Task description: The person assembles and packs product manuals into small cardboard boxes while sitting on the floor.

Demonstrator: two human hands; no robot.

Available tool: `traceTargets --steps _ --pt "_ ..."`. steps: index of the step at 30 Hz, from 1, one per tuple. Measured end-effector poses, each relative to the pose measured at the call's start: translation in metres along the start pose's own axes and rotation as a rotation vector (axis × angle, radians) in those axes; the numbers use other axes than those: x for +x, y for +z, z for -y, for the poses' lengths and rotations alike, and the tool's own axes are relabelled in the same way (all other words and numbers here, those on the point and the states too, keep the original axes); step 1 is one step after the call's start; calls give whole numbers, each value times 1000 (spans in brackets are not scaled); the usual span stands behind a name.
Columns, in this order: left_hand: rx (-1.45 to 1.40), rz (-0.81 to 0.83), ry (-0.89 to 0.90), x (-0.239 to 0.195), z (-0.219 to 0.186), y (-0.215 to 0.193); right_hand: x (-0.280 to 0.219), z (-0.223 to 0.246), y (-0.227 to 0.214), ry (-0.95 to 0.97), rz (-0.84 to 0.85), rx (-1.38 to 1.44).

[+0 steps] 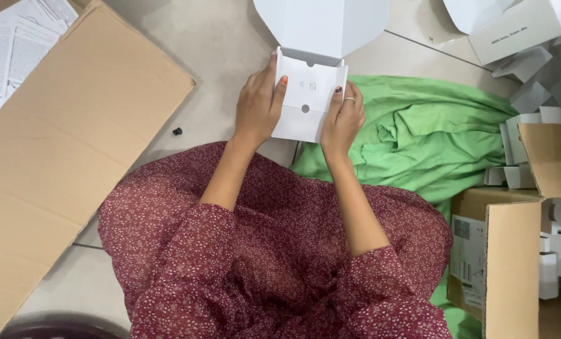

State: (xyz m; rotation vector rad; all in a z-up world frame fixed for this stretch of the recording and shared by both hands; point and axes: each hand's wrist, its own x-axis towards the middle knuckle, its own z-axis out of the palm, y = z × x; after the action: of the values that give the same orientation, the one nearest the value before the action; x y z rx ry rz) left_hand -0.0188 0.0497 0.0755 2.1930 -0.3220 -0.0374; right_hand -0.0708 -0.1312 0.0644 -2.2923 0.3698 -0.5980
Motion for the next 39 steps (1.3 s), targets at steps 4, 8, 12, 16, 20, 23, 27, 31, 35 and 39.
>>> traceTargets --steps 4,8,12,16,20,23,27,31,35,39 --pt "128 -141 249 -2 10 10 2 12 -3 -87 -77 -139" --pt "148 -152 247 2 6 13 6 14 2 -135 -74 -301" --pt "65 -116 260 6 7 12 11 14 6 -70 -5 -262" --pt "86 -108 269 1 -5 4 8 13 0 -43 25 -227" --pt "76 -136 286 3 -4 8 9 13 -6 -66 31 -242" --pt "109 -161 273 5 -2 8 12 11 -6 -75 37 -236" --pt "3 -42 161 8 -2 6 8 -2 0 -11 88 -161" --pt "27 -172 256 3 -7 12 9 12 -7 -56 39 -187" --pt "63 -142 183 2 -9 15 7 7 -3 -53 32 -284" --pt "299 -132 216 2 -5 19 8 9 -3 -176 -23 -369"
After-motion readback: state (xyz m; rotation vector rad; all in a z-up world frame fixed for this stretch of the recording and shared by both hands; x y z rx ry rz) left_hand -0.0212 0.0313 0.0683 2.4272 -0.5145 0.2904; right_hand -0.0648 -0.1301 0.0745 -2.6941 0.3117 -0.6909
